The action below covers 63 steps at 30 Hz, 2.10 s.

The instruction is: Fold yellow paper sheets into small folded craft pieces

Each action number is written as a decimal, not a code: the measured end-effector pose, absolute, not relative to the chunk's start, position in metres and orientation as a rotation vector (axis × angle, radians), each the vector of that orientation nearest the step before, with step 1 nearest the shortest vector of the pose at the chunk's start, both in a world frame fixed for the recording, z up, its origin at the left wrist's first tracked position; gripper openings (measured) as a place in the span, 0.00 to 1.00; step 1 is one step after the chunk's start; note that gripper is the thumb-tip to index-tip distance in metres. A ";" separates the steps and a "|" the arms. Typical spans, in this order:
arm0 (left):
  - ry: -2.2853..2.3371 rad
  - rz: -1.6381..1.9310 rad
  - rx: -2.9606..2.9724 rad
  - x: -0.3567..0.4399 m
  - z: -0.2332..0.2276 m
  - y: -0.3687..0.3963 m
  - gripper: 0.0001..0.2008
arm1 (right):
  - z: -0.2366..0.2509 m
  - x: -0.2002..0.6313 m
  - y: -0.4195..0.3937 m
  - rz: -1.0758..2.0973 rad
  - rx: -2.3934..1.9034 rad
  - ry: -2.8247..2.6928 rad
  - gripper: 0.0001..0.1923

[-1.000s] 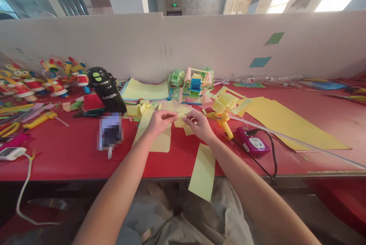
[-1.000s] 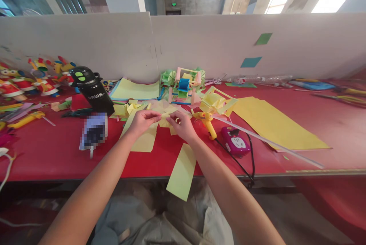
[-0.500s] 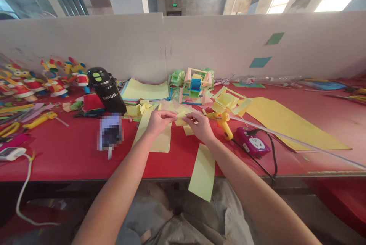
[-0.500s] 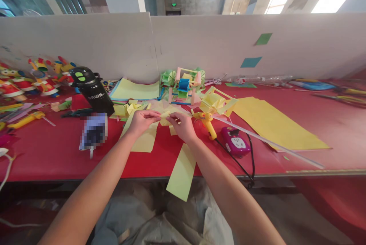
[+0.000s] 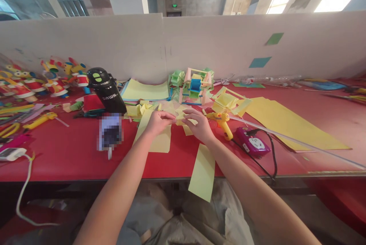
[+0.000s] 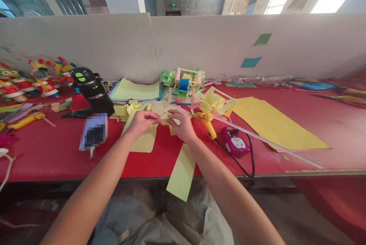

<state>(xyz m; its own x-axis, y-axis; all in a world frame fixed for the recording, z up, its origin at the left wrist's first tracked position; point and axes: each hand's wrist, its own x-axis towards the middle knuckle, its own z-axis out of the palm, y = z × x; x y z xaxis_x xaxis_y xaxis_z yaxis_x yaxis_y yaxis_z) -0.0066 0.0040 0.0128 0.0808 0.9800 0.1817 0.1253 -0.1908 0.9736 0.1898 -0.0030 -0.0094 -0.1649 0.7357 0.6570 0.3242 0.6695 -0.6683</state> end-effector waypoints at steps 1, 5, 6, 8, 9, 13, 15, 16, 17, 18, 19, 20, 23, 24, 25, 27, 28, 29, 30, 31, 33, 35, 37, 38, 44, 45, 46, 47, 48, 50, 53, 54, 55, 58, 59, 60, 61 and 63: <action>1.181 1.218 1.474 -0.007 0.013 0.004 0.09 | -0.010 0.189 -0.003 0.454 -0.856 -1.755 0.08; 1.243 1.191 1.447 -0.008 0.011 0.005 0.10 | -0.012 0.189 -0.003 0.452 -0.878 -1.741 0.06; 1.249 1.189 1.449 -0.008 0.010 0.006 0.10 | -0.012 0.188 -0.003 0.450 -0.876 -1.737 0.06; 1.254 1.190 1.460 -0.008 0.009 0.007 0.11 | -0.012 0.188 -0.004 0.445 -0.868 -1.733 0.06; 1.252 1.194 1.465 -0.008 0.008 0.007 0.12 | -0.012 0.188 -0.004 0.443 -0.865 -1.731 0.06; 1.197 1.220 1.474 -0.006 0.008 0.008 0.14 | -0.011 0.187 -0.005 0.449 -0.877 -1.724 0.07; 1.145 1.229 1.475 -0.007 0.009 0.007 0.15 | -0.010 0.188 -0.005 0.454 -0.888 -1.703 0.07; 1.122 1.229 1.477 -0.007 0.010 0.007 0.16 | -0.010 0.188 -0.005 0.458 -0.891 -1.690 0.07; 1.103 1.226 1.480 -0.008 0.011 0.006 0.16 | -0.010 0.189 -0.005 0.462 -0.891 -1.679 0.07; 1.090 1.222 1.482 -0.008 0.012 0.006 0.16 | -0.010 0.189 -0.005 0.467 -0.889 -1.673 0.07; 1.084 1.218 1.485 -0.009 0.013 0.005 0.16 | -0.010 0.189 -0.005 0.472 -0.884 -1.670 0.07; 1.084 1.217 1.486 -0.009 0.013 0.005 0.16 | -0.011 0.189 -0.005 0.476 -0.878 -1.670 0.06; 1.101 1.238 1.482 -0.010 0.014 0.006 0.17 | -0.011 0.189 -0.004 0.495 -0.862 -1.669 0.05; 1.103 1.248 1.482 -0.009 0.014 0.006 0.17 | -0.010 0.188 -0.005 0.503 -0.863 -1.667 0.05; 1.102 1.258 1.484 -0.009 0.013 0.007 0.18 | -0.010 0.188 -0.005 0.513 -0.867 -1.664 0.05; 1.099 1.280 1.504 -0.008 0.011 0.009 0.17 | -0.009 0.187 -0.006 0.540 -0.885 -1.657 0.06; 1.099 1.291 1.532 -0.008 0.011 0.009 0.16 | -0.008 0.187 -0.006 0.557 -0.893 -1.652 0.07; 1.102 1.303 1.574 -0.008 0.010 0.009 0.14 | -0.008 0.187 -0.007 0.580 -0.898 -1.645 0.08; 1.107 1.313 1.627 -0.008 0.010 0.009 0.12 | -0.007 0.186 -0.007 0.611 -0.899 -1.634 0.10; 1.112 1.320 1.685 -0.008 0.010 0.008 0.10 | -0.007 0.186 -0.008 0.646 -0.896 -1.619 0.11; 1.120 1.331 1.789 -0.008 0.011 0.006 0.07 | -0.007 0.184 -0.008 0.717 -0.881 -1.582 0.14; 1.120 1.330 1.848 -0.007 0.013 0.002 0.07 | -0.007 0.184 -0.007 0.758 -0.858 -1.554 0.16; 1.108 1.309 1.873 -0.005 0.014 -0.002 0.08 | -0.008 0.183 -0.006 0.762 -0.836 -1.541 0.17; 1.101 1.288 1.881 -0.004 0.015 -0.003 0.09 | -0.008 0.183 -0.006 0.759 -0.827 -1.538 0.17; 1.145 1.263 1.921 -0.002 0.011 0.001 0.08 | -0.007 0.183 -0.007 0.804 -0.833 -1.541 0.19; 1.163 1.297 1.921 -0.003 0.011 0.002 0.08 | -0.007 0.184 -0.007 0.794 -0.841 -1.565 0.19; 1.180 1.332 1.918 -0.004 0.010 0.004 0.07 | -0.007 0.184 -0.007 0.764 -0.853 -1.604 0.18; 1.193 1.363 1.911 -0.005 0.010 0.004 0.07 | -0.007 0.185 -0.006 0.717 -0.867 -1.649 0.16; 1.199 1.387 1.905 -0.006 0.011 0.005 0.07 | -0.007 0.185 -0.006 0.660 -0.888 -1.691 0.14; 1.172 1.403 1.904 -0.007 0.013 0.004 0.07 | -0.007 0.187 -0.006 0.560 -0.940 -1.741 0.11; 1.085 1.332 1.915 -0.007 0.017 0.000 0.07 | -0.008 0.189 -0.006 0.515 -1.002 -1.715 0.09; 1.059 1.276 1.902 -0.006 0.017 -0.001 0.07 | -0.008 0.189 -0.007 0.519 -1.006 -1.697 0.10; 1.037 1.218 1.875 -0.006 0.018 -0.002 0.08 | -0.008 0.189 -0.007 0.527 -0.997 -1.681 0.11; 1.026 1.120 1.704 -0.006 0.016 -0.002 0.12 | -0.005 0.188 -0.009 0.584 -0.934 -1.673 0.15; 1.038 1.124 1.642 -0.005 0.014 -0.002 0.13 | -0.004 0.188 -0.010 0.617 -0.914 -1.685 0.16; 1.053 1.137 1.593 -0.005 0.012 -0.001 0.15 | -0.002 0.188 -0.011 0.652 -0.904 -1.699 0.16; 1.068 1.151 1.561 -0.005 0.010 0.001 0.16 | -0.001 0.187 -0.012 0.683 -0.906 -1.707 0.17; 1.077 1.179 1.546 -0.005 0.008 0.003 0.18 | 0.000 0.187 -0.013 0.740 -0.917 -1.717 0.17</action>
<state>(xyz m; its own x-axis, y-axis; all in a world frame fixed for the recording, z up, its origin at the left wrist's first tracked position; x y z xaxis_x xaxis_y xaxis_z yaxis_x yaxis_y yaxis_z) -0.0051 0.0031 0.0077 0.1705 0.9633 0.2075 0.1196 -0.2292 0.9660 0.1868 -0.0132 0.0004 -0.2003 0.8508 0.4857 0.2312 0.5228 -0.8205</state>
